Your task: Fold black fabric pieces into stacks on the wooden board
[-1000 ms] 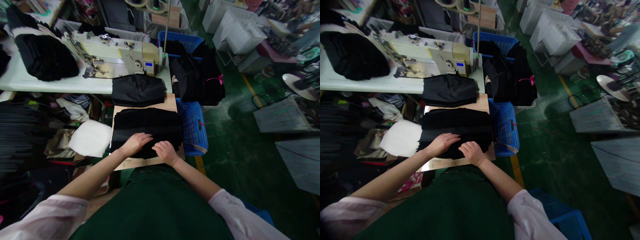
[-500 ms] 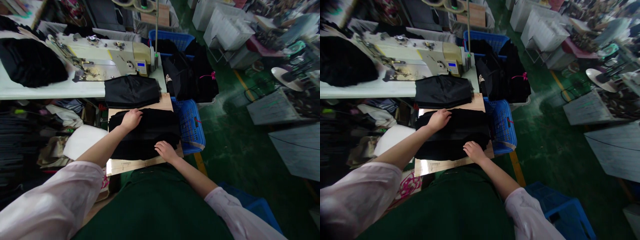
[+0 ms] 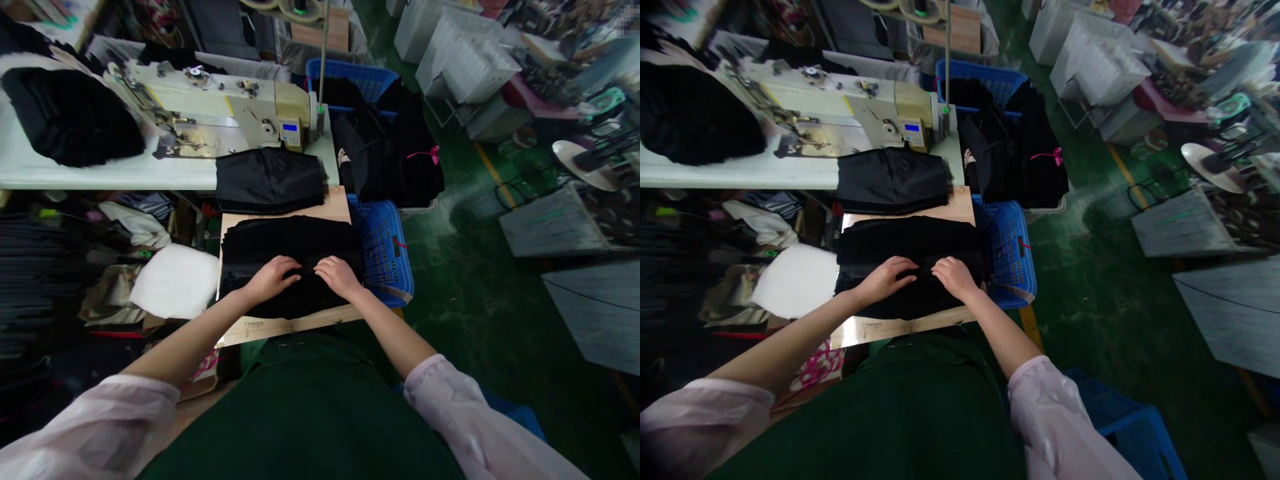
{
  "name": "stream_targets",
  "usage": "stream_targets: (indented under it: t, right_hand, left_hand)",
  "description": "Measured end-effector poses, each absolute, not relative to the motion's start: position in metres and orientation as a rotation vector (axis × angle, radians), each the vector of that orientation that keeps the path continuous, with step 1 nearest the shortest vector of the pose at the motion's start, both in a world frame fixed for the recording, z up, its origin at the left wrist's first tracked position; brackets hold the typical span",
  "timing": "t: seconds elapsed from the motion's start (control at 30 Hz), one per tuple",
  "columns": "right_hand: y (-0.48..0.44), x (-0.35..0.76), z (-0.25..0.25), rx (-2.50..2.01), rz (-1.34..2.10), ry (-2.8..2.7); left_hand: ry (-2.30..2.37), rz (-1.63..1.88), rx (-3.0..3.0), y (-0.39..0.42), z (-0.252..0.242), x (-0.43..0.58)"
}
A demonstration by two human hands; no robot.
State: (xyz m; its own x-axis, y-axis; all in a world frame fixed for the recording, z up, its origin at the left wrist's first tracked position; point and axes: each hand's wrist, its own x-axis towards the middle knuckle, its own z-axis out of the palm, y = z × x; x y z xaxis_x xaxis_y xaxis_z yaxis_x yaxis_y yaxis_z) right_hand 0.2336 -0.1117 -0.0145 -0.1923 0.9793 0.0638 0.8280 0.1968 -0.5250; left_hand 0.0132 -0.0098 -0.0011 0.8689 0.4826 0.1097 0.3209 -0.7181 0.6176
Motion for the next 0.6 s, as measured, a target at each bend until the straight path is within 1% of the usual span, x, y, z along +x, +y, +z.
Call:
stream_targets:
  t: [0.13, 0.27, 0.43, 0.6]
  right_hand:
    - [-0.104, 0.236, -0.015, -1.697, 0.698, -1.977]
    - [-0.1, 0.234, -0.005, -1.732, 0.87, -1.886]
    - [-0.107, 0.228, 0.009, -1.7, 1.14, -1.828]
    - [-0.121, 0.222, 0.014, -1.66, 1.289, -1.854]
  left_hand:
    - [0.698, 0.346, 2.338, -0.022, -0.011, 0.01]
    - [0.754, 0.314, 2.303, -0.018, -0.006, 0.013]
    - [0.649, 0.155, 2.12, -0.013, 0.003, 0.006]
    - [0.53, 0.082, 2.039, -0.018, 0.017, -0.002]
